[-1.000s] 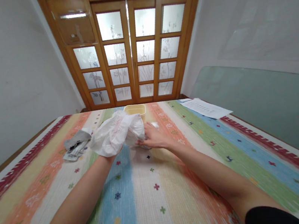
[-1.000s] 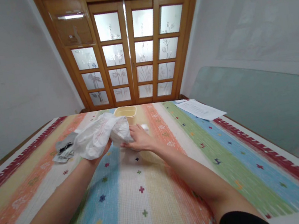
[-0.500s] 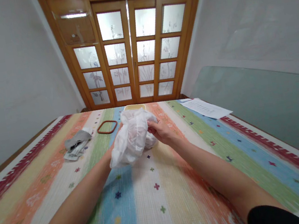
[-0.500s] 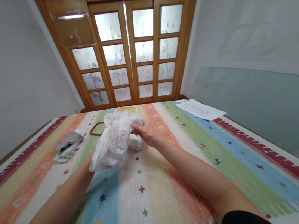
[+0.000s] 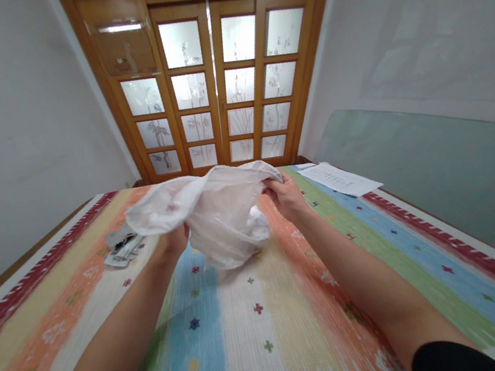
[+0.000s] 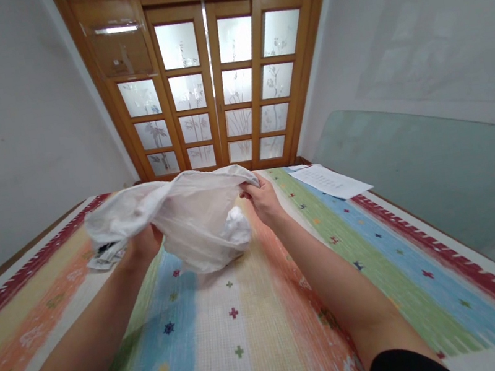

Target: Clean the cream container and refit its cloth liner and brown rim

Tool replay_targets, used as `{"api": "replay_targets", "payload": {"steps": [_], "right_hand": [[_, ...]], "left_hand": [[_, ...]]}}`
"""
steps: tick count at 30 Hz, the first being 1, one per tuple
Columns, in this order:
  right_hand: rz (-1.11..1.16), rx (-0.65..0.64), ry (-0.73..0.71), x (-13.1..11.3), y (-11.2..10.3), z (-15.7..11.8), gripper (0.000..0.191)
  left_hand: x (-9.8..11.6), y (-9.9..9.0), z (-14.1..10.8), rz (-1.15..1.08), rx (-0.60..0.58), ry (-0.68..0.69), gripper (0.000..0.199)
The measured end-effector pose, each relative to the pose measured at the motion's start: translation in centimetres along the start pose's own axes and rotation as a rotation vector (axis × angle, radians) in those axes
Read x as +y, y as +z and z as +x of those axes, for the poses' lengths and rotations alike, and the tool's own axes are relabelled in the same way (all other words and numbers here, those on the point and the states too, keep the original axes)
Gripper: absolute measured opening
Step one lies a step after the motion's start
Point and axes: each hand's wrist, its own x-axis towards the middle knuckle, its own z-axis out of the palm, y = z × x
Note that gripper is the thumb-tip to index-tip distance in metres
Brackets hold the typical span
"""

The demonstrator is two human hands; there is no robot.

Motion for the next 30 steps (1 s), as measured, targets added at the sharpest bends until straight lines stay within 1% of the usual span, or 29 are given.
{"api": "replay_targets", "payload": {"steps": [2, 4, 6, 7, 8, 10, 12, 14, 17, 19, 20, 21, 23, 25, 26, 28, 30], "right_hand": [[0.031, 0.064, 0.000, -0.2, -0.5, 0.4, 0.036], [0.049, 0.065, 0.030, -0.5, -0.6, 0.2, 0.055], [0.047, -0.044, 0.077, -0.4, -0.3, -0.4, 0.075], [0.042, -0.124, 0.098, -0.2, 0.1, -0.8, 0.079], [0.032, -0.201, 0.117, 0.2, 0.4, -1.3, 0.079], [-0.004, -0.309, 0.156, 1.3, 1.2, -2.2, 0.076], [-0.063, -0.363, 0.210, 2.6, 1.7, -2.8, 0.075], [-0.121, -0.402, 0.262, 3.6, 1.6, -3.0, 0.074], [-0.236, -0.536, 0.273, 4.4, 0.7, -2.9, 0.069], [-0.377, -0.662, 0.238, 4.5, 0.2, -2.8, 0.060], [-0.458, -0.697, 0.205, 4.5, 0.1, -2.8, 0.055], [-0.531, -0.695, 0.163, 4.6, 0.2, -2.9, 0.050], [-0.620, -0.617, 0.061, 4.7, 0.6, -3.0, 0.044], [-0.641, -0.545, -0.030, 4.7, 1.2, -3.3, 0.039], [-0.642, -0.547, -0.047, 4.7, 1.5, -3.5, 0.038], [-0.637, -0.607, -0.017, 4.5, 1.9, -3.7, 0.043], [-0.617, -0.648, 0.033, 4.3, 2.1, -3.9, 0.046]], "left_hand": [[-0.2, -0.2, 1.0, -0.021, 0.093, 0.068, 0.028], [-0.4, -0.4, 1.6, -0.036, 0.184, 0.052, 0.021], [-0.6, -0.5, 1.7, -0.052, 0.220, -0.022, 0.017], [-0.7, -0.5, 1.6, -0.059, 0.207, -0.057, 0.018], [-0.7, -0.4, 1.5, -0.063, 0.173, -0.082, 0.020], [-0.6, -0.1, 1.0, -0.068, 0.072, -0.098, 0.025], [-0.3, 0.1, 0.6, -0.073, -0.030, -0.095, 0.030], [0.2, 0.2, 0.5, -0.083, -0.078, -0.095, 0.035], [1.1, 0.0, 0.8, -0.097, -0.056, -0.068, 0.038], [1.4, -0.1, 1.1, -0.105, -0.030, -0.028, 0.039], [1.5, -0.1, 1.2, -0.110, -0.022, -0.011, 0.038], [1.4, 0.0, 1.3, -0.115, -0.017, -0.001, 0.038], [1.1, 0.2, 1.4, -0.112, 0.000, -0.006, 0.039], [0.4, 0.3, 1.4, -0.082, 0.039, -0.041, 0.037], [0.0, 0.3, 1.4, -0.056, 0.070, -0.062, 0.035], [-0.9, -0.1, 1.3, 0.003, 0.135, -0.089, 0.032], [-1.6, -0.5, 0.8, 0.067, 0.172, -0.072, 0.031]]}}
